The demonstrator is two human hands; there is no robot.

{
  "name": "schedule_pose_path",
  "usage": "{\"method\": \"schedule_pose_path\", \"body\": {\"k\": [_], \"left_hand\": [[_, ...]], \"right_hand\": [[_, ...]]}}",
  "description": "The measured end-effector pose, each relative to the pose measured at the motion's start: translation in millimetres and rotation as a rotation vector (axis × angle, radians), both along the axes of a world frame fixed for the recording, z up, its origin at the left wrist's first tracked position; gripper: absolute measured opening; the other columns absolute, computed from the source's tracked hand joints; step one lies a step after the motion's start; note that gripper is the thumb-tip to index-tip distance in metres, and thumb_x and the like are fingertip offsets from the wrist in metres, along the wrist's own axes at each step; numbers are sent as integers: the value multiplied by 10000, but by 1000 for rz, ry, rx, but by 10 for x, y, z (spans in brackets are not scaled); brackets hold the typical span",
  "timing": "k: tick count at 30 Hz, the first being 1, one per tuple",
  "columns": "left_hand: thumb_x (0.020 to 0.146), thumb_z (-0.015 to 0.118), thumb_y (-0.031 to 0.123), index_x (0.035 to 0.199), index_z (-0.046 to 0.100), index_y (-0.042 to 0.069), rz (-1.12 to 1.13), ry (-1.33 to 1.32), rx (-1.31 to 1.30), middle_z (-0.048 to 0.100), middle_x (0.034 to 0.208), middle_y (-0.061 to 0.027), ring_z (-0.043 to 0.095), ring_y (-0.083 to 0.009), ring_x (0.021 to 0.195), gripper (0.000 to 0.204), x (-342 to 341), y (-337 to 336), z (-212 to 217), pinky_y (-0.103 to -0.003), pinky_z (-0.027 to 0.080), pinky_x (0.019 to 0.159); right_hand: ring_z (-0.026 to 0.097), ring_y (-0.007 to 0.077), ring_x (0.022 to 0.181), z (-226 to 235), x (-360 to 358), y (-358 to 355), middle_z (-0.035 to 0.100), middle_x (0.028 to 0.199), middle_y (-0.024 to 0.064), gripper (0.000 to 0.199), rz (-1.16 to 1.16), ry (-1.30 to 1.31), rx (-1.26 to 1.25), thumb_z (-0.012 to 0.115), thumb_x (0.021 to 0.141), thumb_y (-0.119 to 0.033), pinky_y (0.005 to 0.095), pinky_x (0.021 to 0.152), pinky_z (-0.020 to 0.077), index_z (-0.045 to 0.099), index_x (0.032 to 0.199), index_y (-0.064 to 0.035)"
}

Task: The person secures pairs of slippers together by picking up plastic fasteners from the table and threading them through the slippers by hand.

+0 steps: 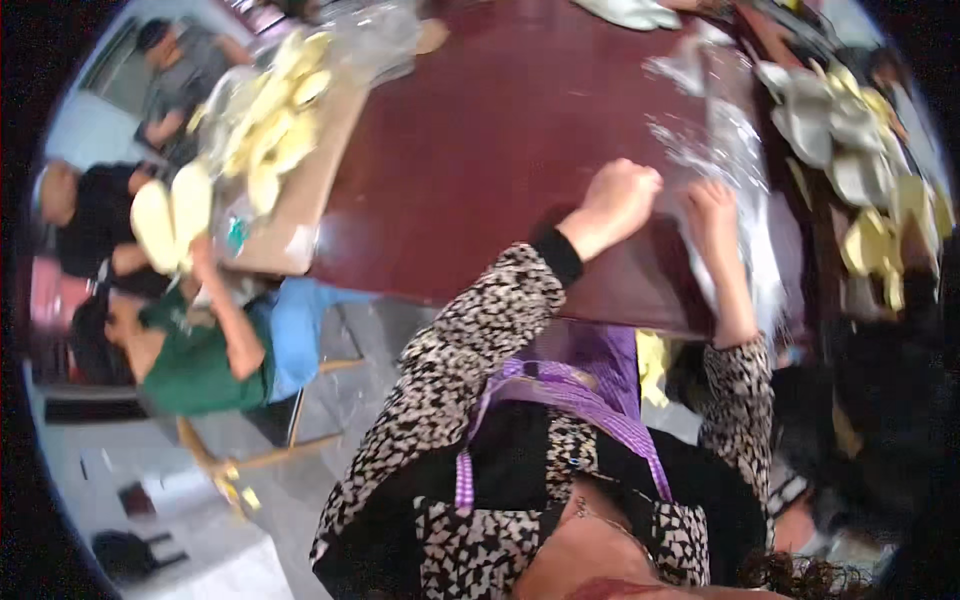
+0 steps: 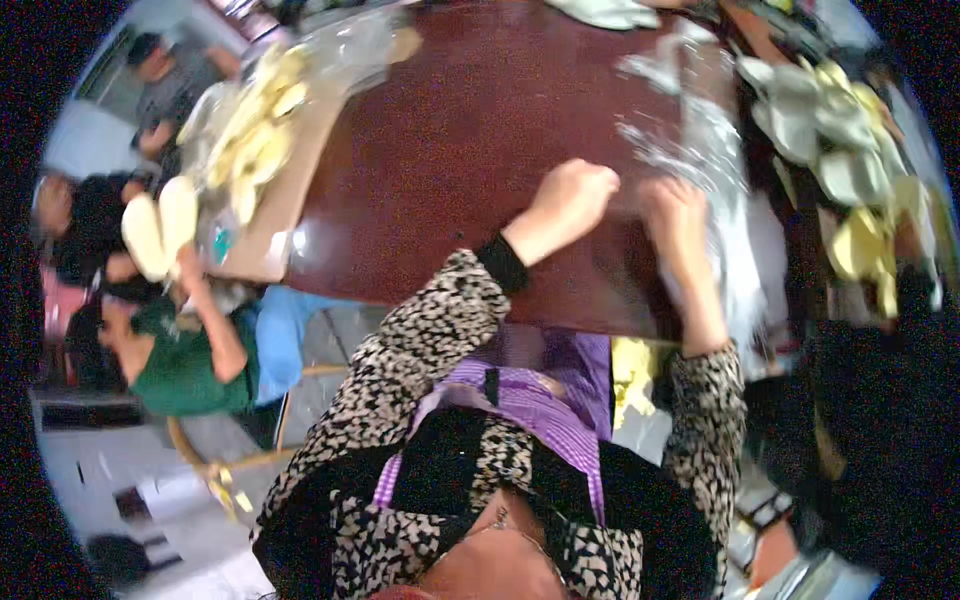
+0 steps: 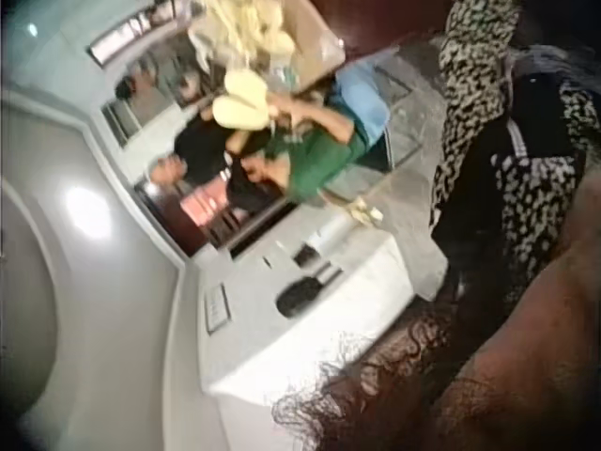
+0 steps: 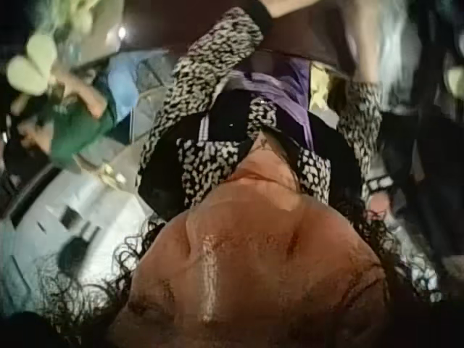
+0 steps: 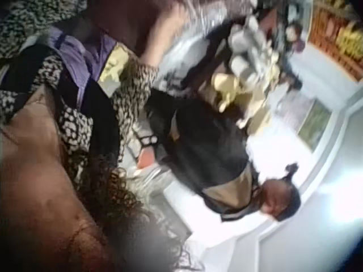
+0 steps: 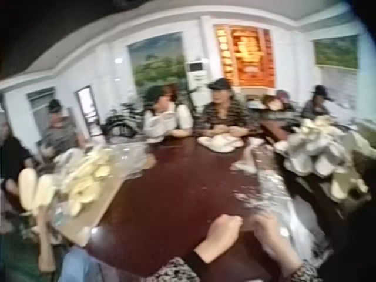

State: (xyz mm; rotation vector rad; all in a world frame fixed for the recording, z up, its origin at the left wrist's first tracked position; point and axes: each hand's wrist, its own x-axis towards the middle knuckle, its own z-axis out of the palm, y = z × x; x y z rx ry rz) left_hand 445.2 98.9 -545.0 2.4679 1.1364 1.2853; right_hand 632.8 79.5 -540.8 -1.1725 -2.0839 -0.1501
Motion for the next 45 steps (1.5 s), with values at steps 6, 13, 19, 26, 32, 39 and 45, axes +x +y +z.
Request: {"method": "schedule_pose_path", "body": {"k": [6, 13, 19, 26, 32, 39, 45], "left_hand": [[811, 530, 89, 764, 653, 60, 196, 104, -93, 643, 746, -118, 602, -324, 741, 134, -377, 8, -231, -432, 499, 688], [837, 529, 110, 809, 635, 60, 422, 145, -5, 613, 715, -114, 596, -320, 740, 121, -935, 122, -602, -426, 491, 669], [859, 555, 134, 815, 640, 55, 650, 56, -85, 635, 765, -153, 619, -338, 750, 124, -1320, -21, -567, -415, 495, 652], [851, 588, 128, 895, 652, 16, 655, -133, -220, 651, 772, -174, 653, -293, 685, 136, -1386, -222, -650, -349, 500, 605], [863, 598, 125, 922, 651, -3, 480, -267, -428, 644, 686, -125, 628, -155, 607, 151, -1088, -404, -442, -297, 485, 565], [882, 579, 80, 936, 651, -5, 439, -323, -468, 600, 642, -38, 551, -66, 584, 124, -1122, -409, -387, -237, 445, 530], [886, 576, 73, 947, 651, -4, 524, -403, -501, 605, 676, -18, 550, -65, 602, 124, -1452, -566, -646, -229, 444, 539]], "right_hand": [[559, 285, 909, -697, 904, 110, 624, 911, 82, 74, -223, -222, -151, 590, 831, -93, 401, 866, 391, 641, 878, -70], [566, 274, 931, -1073, 1585, 396, 626, 926, 83, 93, -266, -125, -171, 585, 859, -107, 399, 897, 367, 646, 910, -58], [575, 281, 919, -1248, 1930, 579, 632, 922, 98, 99, -289, -107, -218, 584, 863, -93, 387, 867, 392, 645, 928, -49], [615, 283, 858, -734, 1480, 582, 641, 939, 131, 129, -89, 149, -268, 586, 839, -17, 354, 753, 479, 640, 957, -22], [615, 172, 796, -218, -183, 285, 640, 1078, 125, 259, 315, 398, -465, 609, 817, -3, 286, 751, 500, 624, 1075, -7], [569, 114, 691, -444, -806, 428, 641, 810, 55, 249, 433, 466, -1060, 599, 821, -10, 264, 635, 484, 633, 1067, -11], [615, 175, 701, -650, -747, 700, 657, 796, 91, 146, 525, 349, -778, 601, 831, -29, 285, 654, 497, 652, 962, 8]]}}
